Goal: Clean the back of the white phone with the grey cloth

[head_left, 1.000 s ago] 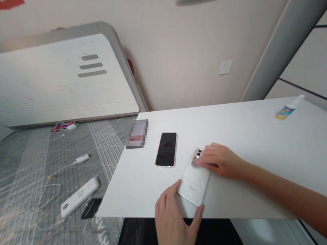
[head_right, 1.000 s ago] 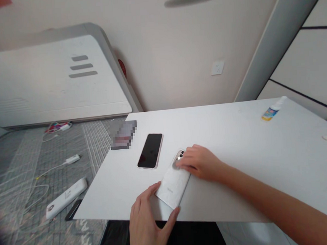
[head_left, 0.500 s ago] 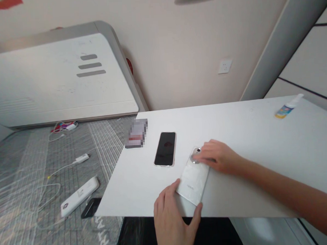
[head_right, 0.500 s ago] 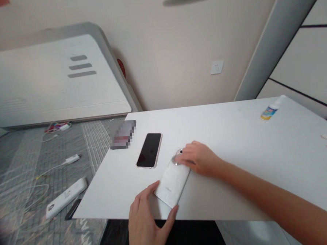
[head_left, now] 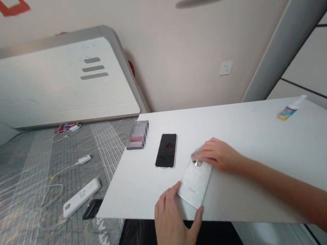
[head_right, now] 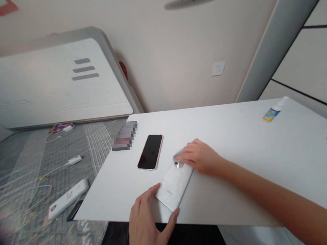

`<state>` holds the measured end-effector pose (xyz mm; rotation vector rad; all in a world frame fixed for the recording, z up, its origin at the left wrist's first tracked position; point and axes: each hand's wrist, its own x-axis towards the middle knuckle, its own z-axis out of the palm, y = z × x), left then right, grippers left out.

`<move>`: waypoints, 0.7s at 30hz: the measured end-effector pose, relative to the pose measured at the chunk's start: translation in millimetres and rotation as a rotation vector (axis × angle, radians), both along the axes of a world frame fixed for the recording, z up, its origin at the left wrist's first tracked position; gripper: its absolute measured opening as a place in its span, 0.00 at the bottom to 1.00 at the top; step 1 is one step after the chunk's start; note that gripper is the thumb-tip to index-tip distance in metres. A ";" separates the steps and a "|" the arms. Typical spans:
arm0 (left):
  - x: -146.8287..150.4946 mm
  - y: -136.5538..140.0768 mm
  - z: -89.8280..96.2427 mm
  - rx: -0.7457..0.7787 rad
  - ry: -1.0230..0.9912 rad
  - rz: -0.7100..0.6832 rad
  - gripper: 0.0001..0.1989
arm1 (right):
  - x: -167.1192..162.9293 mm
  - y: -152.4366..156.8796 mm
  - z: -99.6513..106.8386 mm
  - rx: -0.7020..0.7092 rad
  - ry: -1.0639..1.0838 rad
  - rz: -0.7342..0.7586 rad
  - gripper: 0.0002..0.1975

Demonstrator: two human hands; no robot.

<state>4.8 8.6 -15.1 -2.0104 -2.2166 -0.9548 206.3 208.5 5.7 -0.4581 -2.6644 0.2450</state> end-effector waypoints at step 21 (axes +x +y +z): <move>3.0 -2.6 -1.2 0.024 -0.020 0.016 0.33 | -17.8 -37.0 5.1 -0.061 0.026 0.285 0.15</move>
